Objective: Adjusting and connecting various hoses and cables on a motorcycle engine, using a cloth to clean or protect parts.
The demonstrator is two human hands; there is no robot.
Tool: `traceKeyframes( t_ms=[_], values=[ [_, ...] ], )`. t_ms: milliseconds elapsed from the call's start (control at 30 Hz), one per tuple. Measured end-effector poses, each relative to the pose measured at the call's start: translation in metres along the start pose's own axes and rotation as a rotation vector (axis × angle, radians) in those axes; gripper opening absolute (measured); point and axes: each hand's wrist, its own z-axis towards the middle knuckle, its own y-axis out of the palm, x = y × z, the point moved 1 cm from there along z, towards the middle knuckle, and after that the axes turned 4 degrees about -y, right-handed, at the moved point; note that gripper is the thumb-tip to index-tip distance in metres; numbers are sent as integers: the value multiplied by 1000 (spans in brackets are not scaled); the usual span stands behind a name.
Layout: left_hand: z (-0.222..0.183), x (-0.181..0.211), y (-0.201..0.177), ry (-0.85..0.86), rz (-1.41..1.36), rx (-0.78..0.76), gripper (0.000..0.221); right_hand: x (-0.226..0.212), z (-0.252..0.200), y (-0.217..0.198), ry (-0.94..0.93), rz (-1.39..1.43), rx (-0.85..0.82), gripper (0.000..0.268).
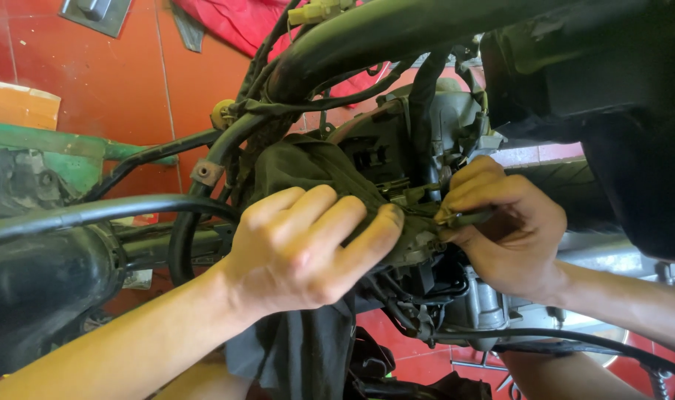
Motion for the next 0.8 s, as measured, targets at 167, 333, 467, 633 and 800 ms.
traceKeyframes(
  t_ms=[167, 333, 467, 633, 800],
  values=[
    [-1, 0, 0, -37, 2, 6, 17, -10, 3, 0, -95, -225, -32, 30],
    [-3, -2, -1, -43, 11, 25, 18, -23, 2, 1, -83, -341, -23, 28],
    [-5, -3, -2, -31, -2, 19, 20, -23, 3, -7, -178, -394, -111, 33],
    [-4, -3, -1, -23, -3, 19, 20, -23, 4, -10, -261, -401, -261, 29],
    [-2, -4, 0, -18, -8, 7, 19, -28, -1, -7, -257, -289, -247, 17]
  ],
)
